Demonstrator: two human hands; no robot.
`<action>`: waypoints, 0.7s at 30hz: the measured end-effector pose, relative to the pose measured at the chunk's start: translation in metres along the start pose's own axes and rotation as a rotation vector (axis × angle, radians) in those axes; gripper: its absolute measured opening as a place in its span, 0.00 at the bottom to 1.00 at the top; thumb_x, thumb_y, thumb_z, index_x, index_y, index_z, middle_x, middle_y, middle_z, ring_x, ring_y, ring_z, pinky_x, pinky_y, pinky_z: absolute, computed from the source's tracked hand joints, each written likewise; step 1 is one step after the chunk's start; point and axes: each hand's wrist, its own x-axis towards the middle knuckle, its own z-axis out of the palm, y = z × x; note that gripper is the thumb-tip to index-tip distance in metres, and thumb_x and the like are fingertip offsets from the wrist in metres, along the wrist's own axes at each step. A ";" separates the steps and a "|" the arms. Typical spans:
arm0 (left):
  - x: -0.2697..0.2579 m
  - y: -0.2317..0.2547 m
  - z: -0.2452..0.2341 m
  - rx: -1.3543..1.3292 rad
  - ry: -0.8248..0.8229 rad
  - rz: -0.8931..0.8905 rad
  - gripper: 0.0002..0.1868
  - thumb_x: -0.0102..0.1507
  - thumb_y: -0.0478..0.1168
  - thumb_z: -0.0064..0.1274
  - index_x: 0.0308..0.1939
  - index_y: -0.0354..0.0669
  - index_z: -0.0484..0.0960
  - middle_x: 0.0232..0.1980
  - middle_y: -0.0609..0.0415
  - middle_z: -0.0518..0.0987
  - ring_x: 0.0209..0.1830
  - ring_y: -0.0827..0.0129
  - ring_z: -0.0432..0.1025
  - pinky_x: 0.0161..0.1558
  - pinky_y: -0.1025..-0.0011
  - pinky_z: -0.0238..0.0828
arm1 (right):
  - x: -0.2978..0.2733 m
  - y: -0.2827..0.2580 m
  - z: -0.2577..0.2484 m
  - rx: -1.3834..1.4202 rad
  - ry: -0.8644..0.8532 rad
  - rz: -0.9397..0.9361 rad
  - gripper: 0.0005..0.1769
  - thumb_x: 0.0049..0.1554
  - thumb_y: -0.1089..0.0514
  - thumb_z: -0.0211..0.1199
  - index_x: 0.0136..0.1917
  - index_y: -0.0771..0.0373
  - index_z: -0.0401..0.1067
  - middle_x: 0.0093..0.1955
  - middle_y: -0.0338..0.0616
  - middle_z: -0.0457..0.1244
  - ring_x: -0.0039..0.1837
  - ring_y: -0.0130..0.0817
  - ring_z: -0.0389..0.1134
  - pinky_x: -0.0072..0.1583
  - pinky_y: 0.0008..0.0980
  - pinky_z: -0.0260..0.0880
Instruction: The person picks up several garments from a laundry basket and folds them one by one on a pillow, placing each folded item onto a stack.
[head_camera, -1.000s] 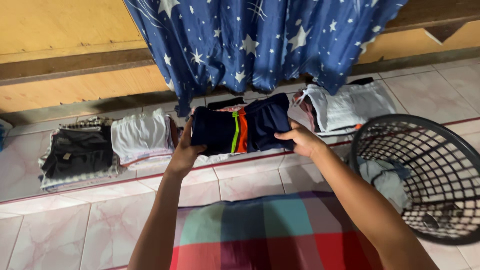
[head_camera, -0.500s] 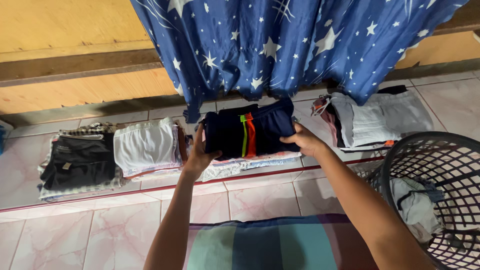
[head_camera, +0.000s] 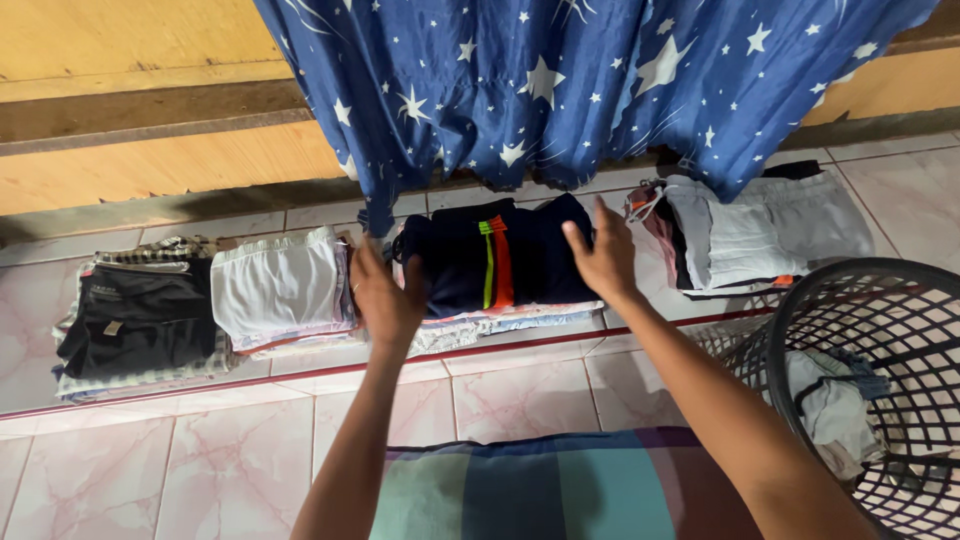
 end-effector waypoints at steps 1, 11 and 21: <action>0.003 0.007 0.003 0.038 -0.047 0.033 0.35 0.68 0.45 0.56 0.74 0.40 0.59 0.71 0.27 0.65 0.71 0.34 0.61 0.68 0.44 0.61 | 0.002 -0.009 0.000 -0.010 -0.056 -0.015 0.40 0.66 0.35 0.58 0.78 0.65 0.60 0.70 0.61 0.61 0.67 0.57 0.64 0.65 0.53 0.65; 0.005 0.033 0.036 0.332 -0.517 0.102 0.46 0.62 0.74 0.43 0.78 0.57 0.60 0.82 0.47 0.52 0.84 0.47 0.36 0.74 0.36 0.24 | -0.006 -0.086 0.013 -0.223 -0.405 -0.056 0.47 0.56 0.19 0.51 0.82 0.33 0.49 0.85 0.54 0.41 0.82 0.72 0.37 0.70 0.83 0.36; -0.001 0.026 0.044 0.402 -0.546 0.078 0.50 0.57 0.77 0.45 0.78 0.63 0.58 0.83 0.50 0.52 0.84 0.50 0.36 0.74 0.33 0.21 | -0.011 -0.085 0.015 -0.200 -0.464 0.007 0.52 0.51 0.17 0.54 0.82 0.31 0.47 0.85 0.51 0.39 0.83 0.69 0.34 0.71 0.82 0.33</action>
